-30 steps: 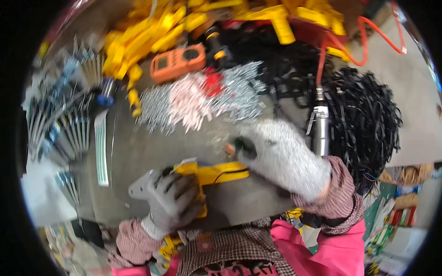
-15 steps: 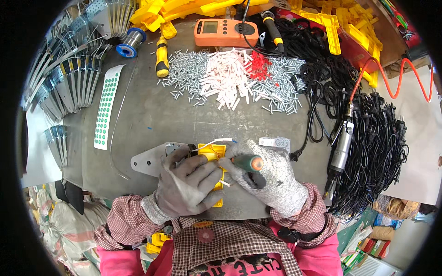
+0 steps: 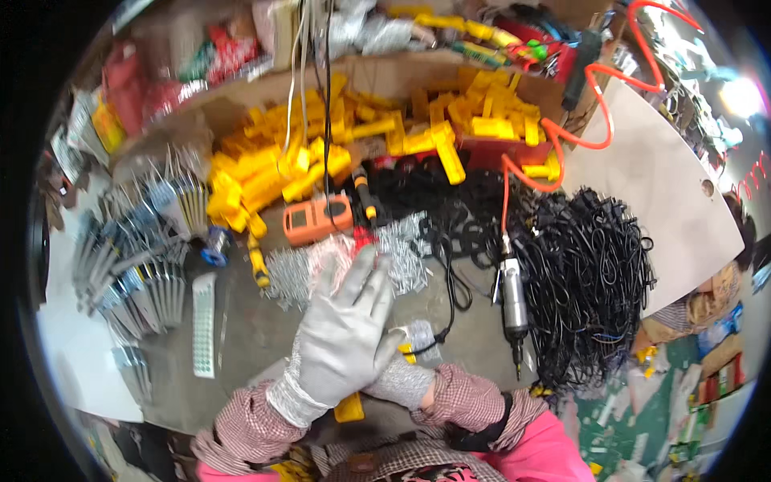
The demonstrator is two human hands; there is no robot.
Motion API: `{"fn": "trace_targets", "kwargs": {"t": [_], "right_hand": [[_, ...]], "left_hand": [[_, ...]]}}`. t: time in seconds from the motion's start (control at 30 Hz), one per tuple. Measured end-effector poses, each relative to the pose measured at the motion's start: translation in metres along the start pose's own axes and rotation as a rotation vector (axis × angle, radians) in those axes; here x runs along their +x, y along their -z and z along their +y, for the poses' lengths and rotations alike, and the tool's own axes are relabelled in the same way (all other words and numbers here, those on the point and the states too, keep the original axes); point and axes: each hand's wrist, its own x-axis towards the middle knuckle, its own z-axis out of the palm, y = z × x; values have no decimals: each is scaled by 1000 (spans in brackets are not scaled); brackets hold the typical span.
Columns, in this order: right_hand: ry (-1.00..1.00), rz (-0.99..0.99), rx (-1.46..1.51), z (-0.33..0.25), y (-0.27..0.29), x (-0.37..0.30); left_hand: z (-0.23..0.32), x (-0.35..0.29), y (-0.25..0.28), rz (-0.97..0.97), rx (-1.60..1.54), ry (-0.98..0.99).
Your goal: Assembling plastic and metal hardware components using manual and electric tools.
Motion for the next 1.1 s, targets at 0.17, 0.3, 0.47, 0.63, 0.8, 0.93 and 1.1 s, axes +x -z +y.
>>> {"fn": "trace_targets", "kwargs": {"t": [0.17, 0.3, 0.47, 0.63, 0.8, 0.93, 1.1], "right_hand": [[-393, -188, 275, -56, 54, 25], [-29, 93, 165, -55, 33, 0], [-339, 36, 223, -71, 95, 39], [55, 42, -871, 22, 142, 31], [-403, -379, -223, -8, 179, -34], [-277, -139, -303, -12, 174, -43], [-286, -83, 19, -30, 162, -41]], "left_hand": [[-8, 8, 116, 191, -25, 47], [-14, -27, -8, -86, -511, 185], [-30, -1, 65, 355, -176, 85], [-24, -88, 17, 215, -115, 54], [-1, -128, -42, -102, -83, -53], [-13, -64, -24, 91, -154, 117], [-15, -79, -26, -68, -157, 107]]}}
